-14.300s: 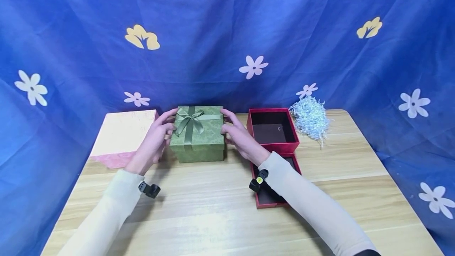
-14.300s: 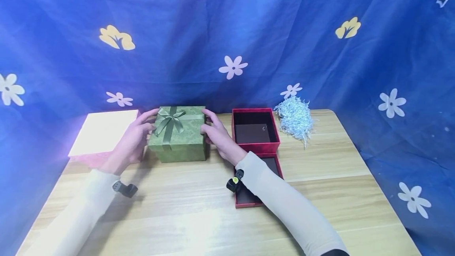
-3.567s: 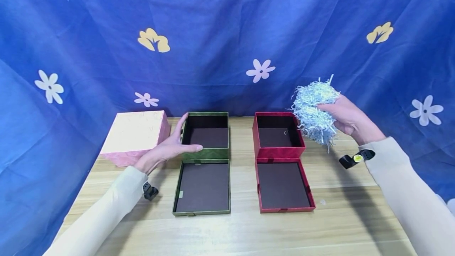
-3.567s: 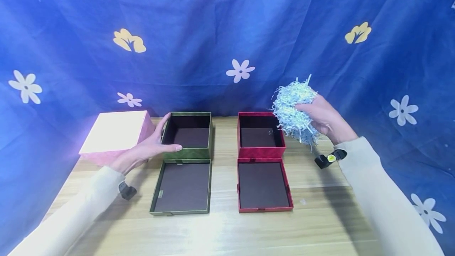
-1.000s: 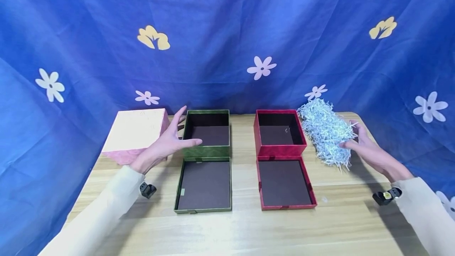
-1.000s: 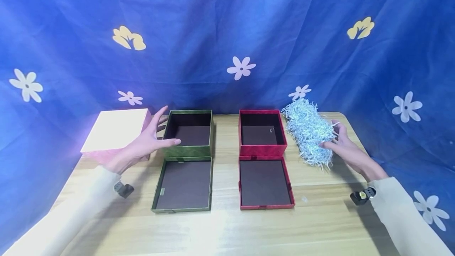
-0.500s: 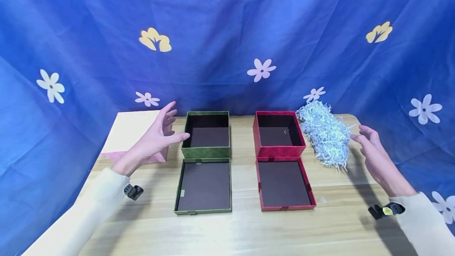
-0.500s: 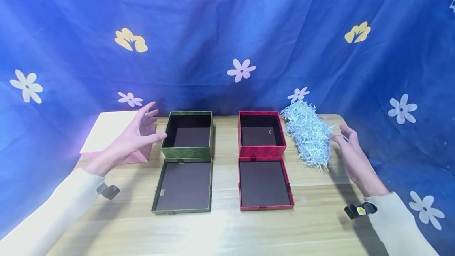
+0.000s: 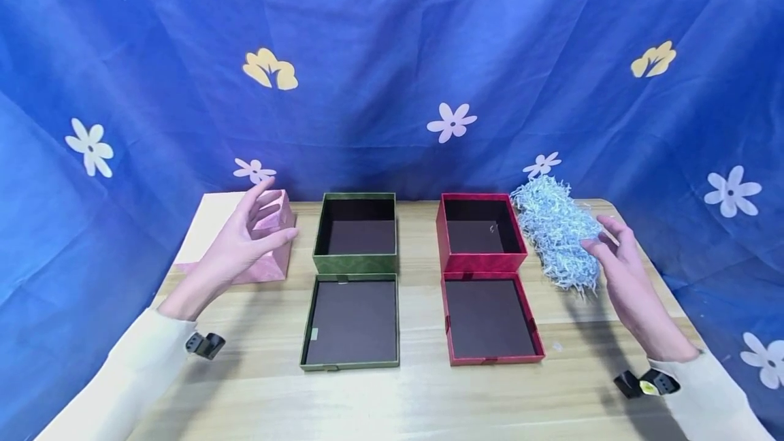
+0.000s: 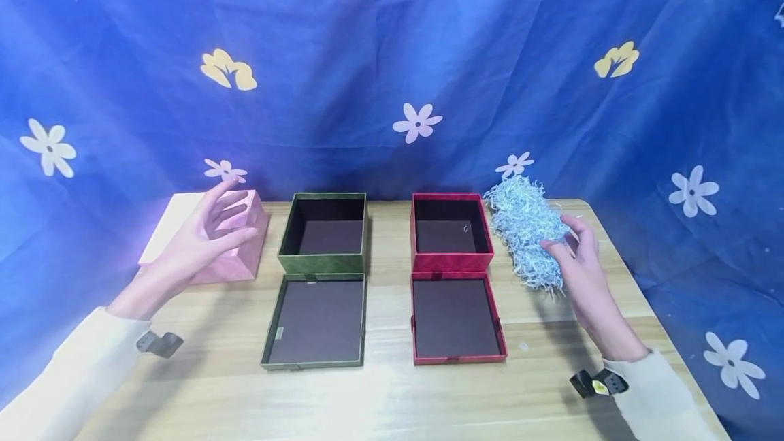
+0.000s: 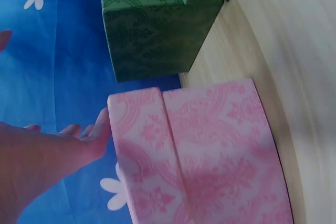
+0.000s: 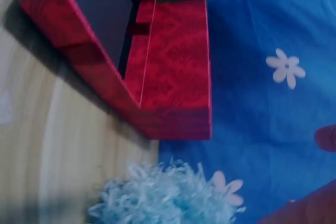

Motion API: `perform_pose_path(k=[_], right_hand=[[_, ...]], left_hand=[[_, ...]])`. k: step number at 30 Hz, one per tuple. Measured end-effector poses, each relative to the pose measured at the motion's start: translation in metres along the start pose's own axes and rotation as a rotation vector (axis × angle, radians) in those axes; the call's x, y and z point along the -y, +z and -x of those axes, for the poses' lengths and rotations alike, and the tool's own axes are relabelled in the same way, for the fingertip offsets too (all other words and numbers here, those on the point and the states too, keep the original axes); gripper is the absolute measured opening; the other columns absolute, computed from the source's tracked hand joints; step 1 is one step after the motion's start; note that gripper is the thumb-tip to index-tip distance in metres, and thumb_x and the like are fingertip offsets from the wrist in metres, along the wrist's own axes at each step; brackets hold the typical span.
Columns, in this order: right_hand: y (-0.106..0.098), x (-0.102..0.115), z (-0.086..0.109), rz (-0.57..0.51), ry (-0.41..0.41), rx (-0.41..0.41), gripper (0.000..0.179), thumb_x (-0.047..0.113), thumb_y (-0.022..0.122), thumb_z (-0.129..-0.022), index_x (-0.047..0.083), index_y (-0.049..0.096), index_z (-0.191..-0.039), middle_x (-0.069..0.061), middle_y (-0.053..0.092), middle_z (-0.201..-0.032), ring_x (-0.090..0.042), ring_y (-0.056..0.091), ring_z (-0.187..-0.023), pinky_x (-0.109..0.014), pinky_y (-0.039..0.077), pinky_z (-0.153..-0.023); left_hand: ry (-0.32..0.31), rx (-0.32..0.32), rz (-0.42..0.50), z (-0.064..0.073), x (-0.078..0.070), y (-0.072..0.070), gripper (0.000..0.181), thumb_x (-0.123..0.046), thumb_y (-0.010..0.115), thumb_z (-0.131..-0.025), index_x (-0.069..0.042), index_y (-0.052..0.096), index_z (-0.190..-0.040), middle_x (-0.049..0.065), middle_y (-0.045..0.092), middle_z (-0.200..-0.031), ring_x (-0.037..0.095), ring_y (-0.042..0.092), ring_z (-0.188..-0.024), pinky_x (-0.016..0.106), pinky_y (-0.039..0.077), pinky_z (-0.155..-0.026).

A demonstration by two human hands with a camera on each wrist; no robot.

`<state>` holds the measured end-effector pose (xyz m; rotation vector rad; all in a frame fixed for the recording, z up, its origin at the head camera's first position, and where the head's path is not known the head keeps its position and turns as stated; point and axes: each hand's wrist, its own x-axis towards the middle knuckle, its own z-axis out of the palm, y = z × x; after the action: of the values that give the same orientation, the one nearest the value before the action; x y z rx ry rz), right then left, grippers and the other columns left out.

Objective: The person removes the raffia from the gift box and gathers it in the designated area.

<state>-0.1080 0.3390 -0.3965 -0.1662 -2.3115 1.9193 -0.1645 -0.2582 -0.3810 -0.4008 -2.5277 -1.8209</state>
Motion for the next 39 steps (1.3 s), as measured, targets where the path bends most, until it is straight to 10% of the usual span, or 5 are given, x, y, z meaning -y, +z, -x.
perform_pose_path(k=[12,31,39], right_hand=[[0.048,0.028,0.004,0.137,-0.098,0.028,0.067,0.018,0.062,-0.108,0.006,0.030,-0.166,-0.014,0.010,-0.177,-0.043,0.011,-0.163,-0.067,0.016,-0.127],[0.183,0.055,-0.005,-0.125,-0.134,0.269,0.063,0.007,0.067,-0.103,0.002,0.042,-0.160,-0.018,0.038,-0.166,-0.038,0.041,-0.153,-0.054,0.039,-0.121],[0.249,0.064,-0.002,-0.182,-0.095,0.409,0.064,0.014,0.070,-0.100,0.011,0.048,-0.160,-0.021,0.043,-0.161,-0.040,0.050,-0.148,-0.050,0.049,-0.114]], left_hand=[[0.042,-0.108,-0.014,0.015,0.008,-0.030,0.088,-0.002,0.073,-0.104,-0.025,0.027,-0.175,0.012,0.042,-0.165,0.022,0.045,-0.145,0.015,0.048,-0.102],[0.069,-0.246,0.363,0.029,0.042,-0.083,0.062,0.010,0.063,-0.105,-0.017,0.050,-0.159,-0.005,0.063,-0.141,0.006,0.059,-0.126,0.017,0.058,-0.084],[0.023,-0.305,0.305,0.035,0.059,-0.103,0.051,0.004,0.067,-0.106,-0.024,0.059,-0.147,-0.011,0.067,-0.132,-0.002,0.067,-0.111,0.012,0.053,-0.079]])
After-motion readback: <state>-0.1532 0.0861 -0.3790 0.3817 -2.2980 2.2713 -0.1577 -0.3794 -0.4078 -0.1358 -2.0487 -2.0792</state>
